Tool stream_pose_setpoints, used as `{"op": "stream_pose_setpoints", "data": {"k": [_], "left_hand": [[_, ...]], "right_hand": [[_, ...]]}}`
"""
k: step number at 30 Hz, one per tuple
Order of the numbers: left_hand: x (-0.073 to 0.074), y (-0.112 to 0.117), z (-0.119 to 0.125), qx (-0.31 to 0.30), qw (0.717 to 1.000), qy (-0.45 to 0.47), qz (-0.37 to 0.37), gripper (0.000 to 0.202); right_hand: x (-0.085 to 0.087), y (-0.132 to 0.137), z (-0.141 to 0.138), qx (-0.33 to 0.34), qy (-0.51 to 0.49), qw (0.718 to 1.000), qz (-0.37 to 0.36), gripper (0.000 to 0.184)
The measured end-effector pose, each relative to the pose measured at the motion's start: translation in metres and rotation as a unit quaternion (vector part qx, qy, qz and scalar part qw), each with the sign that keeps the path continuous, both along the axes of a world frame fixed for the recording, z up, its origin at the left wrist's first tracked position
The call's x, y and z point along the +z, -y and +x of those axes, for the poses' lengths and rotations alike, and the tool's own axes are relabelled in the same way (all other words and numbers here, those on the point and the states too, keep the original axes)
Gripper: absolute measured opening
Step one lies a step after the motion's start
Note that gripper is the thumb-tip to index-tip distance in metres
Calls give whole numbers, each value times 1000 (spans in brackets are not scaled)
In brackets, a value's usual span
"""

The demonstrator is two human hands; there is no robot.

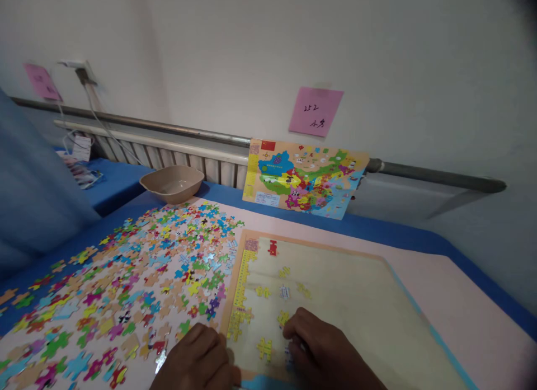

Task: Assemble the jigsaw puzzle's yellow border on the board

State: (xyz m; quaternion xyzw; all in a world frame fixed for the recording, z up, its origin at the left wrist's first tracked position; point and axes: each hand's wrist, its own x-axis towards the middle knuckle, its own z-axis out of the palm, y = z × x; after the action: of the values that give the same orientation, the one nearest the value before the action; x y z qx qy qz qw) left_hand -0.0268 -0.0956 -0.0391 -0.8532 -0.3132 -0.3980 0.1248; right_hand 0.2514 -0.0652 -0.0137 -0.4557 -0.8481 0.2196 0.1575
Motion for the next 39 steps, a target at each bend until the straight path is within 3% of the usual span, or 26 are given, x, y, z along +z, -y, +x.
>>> {"op": "stream_pose_setpoints", "data": {"k": [4, 9, 13, 19, 28, 39], "left_hand": [[4, 0, -2, -18, 998, -52, -21, 35], [5, 0, -4, -4, 998, -59, -10, 38], [4, 1, -3, 10, 998, -54, -10, 37], [8, 1, -3, 8, 999, -49, -5, 39], [9, 1, -3, 5, 999, -53, 1, 39], [9, -2, -4, 4, 999, -49, -13, 37]], "right_hand": [[15, -14, -3, -26, 10, 1000, -6, 14], [37, -45, -23, -21, 86, 994, 61, 23], [31, -59, -39, -17, 109, 990, 92, 19], [17, -57, -41, 6, 140, 984, 110, 12], [21, -58, -41, 14, 122, 989, 87, 13], [16, -67, -37, -11, 96, 988, 117, 21]]}}
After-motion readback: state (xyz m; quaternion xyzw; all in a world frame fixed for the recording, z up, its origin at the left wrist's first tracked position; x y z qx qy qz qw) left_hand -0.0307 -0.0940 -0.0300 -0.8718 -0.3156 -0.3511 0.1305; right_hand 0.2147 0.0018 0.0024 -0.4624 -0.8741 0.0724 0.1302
